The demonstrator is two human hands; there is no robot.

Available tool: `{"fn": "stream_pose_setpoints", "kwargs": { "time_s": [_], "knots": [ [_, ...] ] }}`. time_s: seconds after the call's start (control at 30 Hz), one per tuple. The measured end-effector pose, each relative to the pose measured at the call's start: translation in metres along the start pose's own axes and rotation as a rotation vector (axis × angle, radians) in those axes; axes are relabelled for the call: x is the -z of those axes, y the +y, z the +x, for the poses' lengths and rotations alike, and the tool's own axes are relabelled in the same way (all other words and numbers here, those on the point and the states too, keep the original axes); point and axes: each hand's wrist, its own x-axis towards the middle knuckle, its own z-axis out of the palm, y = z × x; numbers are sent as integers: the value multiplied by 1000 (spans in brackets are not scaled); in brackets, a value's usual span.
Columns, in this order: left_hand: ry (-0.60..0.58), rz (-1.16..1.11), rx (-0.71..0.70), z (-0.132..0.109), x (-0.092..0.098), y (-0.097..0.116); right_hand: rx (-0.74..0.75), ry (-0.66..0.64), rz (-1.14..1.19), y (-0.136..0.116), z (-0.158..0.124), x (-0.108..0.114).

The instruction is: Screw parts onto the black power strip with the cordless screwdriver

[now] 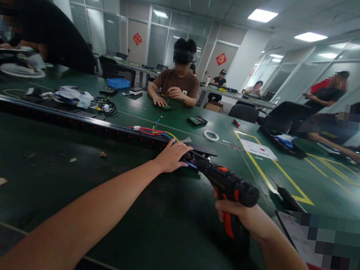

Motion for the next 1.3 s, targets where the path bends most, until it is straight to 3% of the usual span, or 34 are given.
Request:
{"fn": "stream_pose_setpoints", "kwargs": {
  "time_s": [1.3],
  "knots": [
    [-13,1,12,1,-1,-2,9,10,34,4,1,2]
  ]
}}
